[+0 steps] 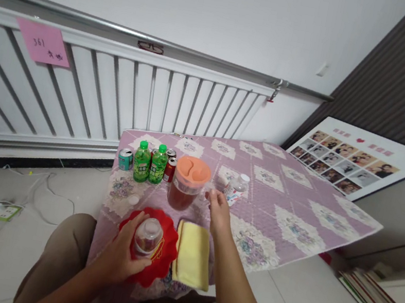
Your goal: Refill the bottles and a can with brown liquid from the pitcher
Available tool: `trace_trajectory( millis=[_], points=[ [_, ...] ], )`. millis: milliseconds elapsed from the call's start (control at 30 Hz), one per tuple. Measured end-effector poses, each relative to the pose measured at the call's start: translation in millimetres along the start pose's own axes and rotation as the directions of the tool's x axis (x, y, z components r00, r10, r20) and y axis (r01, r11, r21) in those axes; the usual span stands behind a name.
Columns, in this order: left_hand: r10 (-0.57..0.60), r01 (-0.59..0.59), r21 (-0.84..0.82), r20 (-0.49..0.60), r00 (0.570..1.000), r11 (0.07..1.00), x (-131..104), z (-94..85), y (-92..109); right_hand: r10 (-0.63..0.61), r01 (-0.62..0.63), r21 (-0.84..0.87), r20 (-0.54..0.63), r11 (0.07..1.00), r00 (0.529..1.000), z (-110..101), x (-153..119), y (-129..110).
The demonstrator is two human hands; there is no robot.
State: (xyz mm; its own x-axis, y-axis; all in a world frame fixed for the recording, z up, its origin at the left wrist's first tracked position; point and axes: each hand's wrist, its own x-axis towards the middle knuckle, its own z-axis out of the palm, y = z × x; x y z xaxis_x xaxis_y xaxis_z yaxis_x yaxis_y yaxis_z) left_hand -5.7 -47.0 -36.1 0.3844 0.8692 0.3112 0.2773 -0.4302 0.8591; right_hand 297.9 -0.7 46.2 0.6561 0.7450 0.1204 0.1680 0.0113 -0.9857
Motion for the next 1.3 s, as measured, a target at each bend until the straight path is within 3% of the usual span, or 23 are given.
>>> trace_trajectory(
  millis=[300, 500, 767, 933, 1133, 1300],
  points=[
    [-0.1, 0.104, -0.081, 0.056, 0.993, 0.991, 10.5, 8.8, -4.0, 0.01, -0.009, 0.173, -0.004, 0.985, 1.0, 32.9, 20.0, -6.7],
    [-0.124, 0.127, -0.114, 0.033, 0.992, 0.985, 18.0, -0.5, -5.0, -0.003, 0.01, 0.213, -0.033, 0.977, 0.999, 37.0, 17.1, -18.5],
    [-0.116, 0.111, -0.163, -0.017, 0.993, 0.98, 23.6, -12.1, 0.2, -0.018, 0.027, 0.27, -0.037, 0.963, 0.999, 8.6, 9.1, -68.8],
    [-0.096, 0.09, -0.185, -0.025, 0.995, 0.979, 25.3, -11.7, 2.2, -0.005, 0.023, 0.31, -0.061, 0.95, 0.998, -15.6, -11.8, -99.9],
    [-0.041, 0.037, -0.147, -0.022, 0.999, 0.989, 28.4, -13.0, -2.0, 0.026, 0.007, 0.326, -0.098, 0.945, 0.995, -45.1, -46.3, -104.1],
    [-0.068, 0.066, -0.12, -0.012, 0.998, 0.991, 28.9, -12.9, -1.9, -0.032, 0.036, 0.221, -0.022, 0.975, 0.999, -63.2, -67.5, -110.0]
  ],
)
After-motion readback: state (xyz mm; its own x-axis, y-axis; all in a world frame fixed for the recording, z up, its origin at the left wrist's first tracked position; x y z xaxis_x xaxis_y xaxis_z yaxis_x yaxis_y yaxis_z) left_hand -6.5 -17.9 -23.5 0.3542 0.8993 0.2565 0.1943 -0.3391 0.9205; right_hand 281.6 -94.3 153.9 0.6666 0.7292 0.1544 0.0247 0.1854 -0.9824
